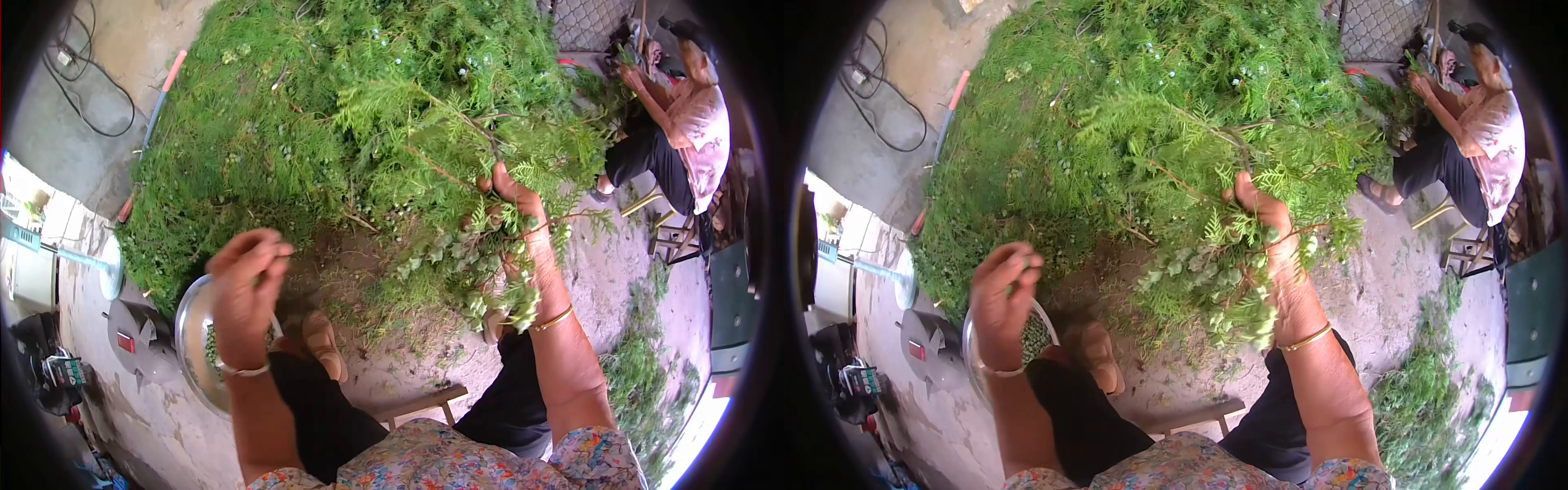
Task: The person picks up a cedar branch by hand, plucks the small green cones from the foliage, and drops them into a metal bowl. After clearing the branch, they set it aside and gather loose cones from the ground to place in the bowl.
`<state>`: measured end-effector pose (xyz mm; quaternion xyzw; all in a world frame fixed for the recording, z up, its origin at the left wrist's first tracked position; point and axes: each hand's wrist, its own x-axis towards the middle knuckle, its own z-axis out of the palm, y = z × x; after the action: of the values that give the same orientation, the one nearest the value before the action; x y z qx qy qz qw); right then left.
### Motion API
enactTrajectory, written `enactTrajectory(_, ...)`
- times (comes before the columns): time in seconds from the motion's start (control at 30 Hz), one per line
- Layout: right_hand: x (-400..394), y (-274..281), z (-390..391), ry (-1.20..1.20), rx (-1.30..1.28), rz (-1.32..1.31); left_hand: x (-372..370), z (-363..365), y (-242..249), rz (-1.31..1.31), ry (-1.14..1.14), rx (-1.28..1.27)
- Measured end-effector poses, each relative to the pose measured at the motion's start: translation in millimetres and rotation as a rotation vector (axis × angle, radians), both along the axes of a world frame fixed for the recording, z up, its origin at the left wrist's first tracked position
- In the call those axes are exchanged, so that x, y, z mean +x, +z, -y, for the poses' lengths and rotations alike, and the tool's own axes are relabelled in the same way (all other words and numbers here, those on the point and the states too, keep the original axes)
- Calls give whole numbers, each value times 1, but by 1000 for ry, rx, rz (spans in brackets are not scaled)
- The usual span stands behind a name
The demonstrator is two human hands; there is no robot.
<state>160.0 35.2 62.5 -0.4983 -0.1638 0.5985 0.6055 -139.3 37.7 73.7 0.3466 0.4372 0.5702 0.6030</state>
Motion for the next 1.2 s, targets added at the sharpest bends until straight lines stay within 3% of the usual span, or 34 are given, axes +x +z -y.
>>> enactTrajectory(0.07,4,-5,-2,5,184,-61,-44,14,-15,-994,168,691)
enactTrajectory(0.13,7,-3,-3,8,180,-96,-91,30,-20,-533,303,-39)
enactTrajectory(0.2,8,-6,-3,72,222,-51,-172,47,-70,-800,395,-223)
enactTrajectory(0.27,12,-13,-5,150,221,-159,-229,66,-99,-1218,190,-315)
enactTrajectory(0.3,5,-6,-3,111,187,-85,-247,80,-115,-1220,190,-311)
enactTrajectory(0.33,2,-3,-1,69,152,-9,-262,92,-131,-1575,218,-54)
enactTrajectory(0.37,6,-11,-2,110,176,-112,-267,95,-140,-1910,241,235)
enactTrajectory(0.4,6,-13,-2,101,176,-107,-246,90,-127,-1903,236,242)
enactTrajectory(0.47,-2,-14,-4,72,167,-85,-171,74,-74,-1528,351,79)
enactTrajectory(0.5,-6,-12,-6,54,132,-67,-153,64,-66,-1408,351,140)
enactTrajectory(0.6,-9,-19,-14,109,199,96,-46,43,-6,-865,165,180)
enactTrajectory(0.63,-14,-16,-14,113,144,31,-11,39,7,-738,74,245)
enactTrajectory(0.73,-12,-21,-17,167,166,95,57,17,15,-787,-208,698)
enactTrajectory(0.9,-29,14,-3,159,38,-117,98,-13,-13,-1036,-333,532)
enactTrajectory(0.97,-28,9,-3,153,51,-136,100,-19,-27,-583,-618,467)
enactTrajectory(1.0,-29,5,-3,154,65,-151,99,-16,-27,-584,-621,459)
enactTrajectory(1.07,-24,-3,-3,161,59,-130,97,-6,-19,-359,-822,156)
enactTrajectory(1.1,-21,-5,-2,230,84,-132,100,-1,-16,-282,-779,79)
enactTrajectory(1.2,-13,-11,-1,367,111,-16,97,0,-16,-394,-717,177)
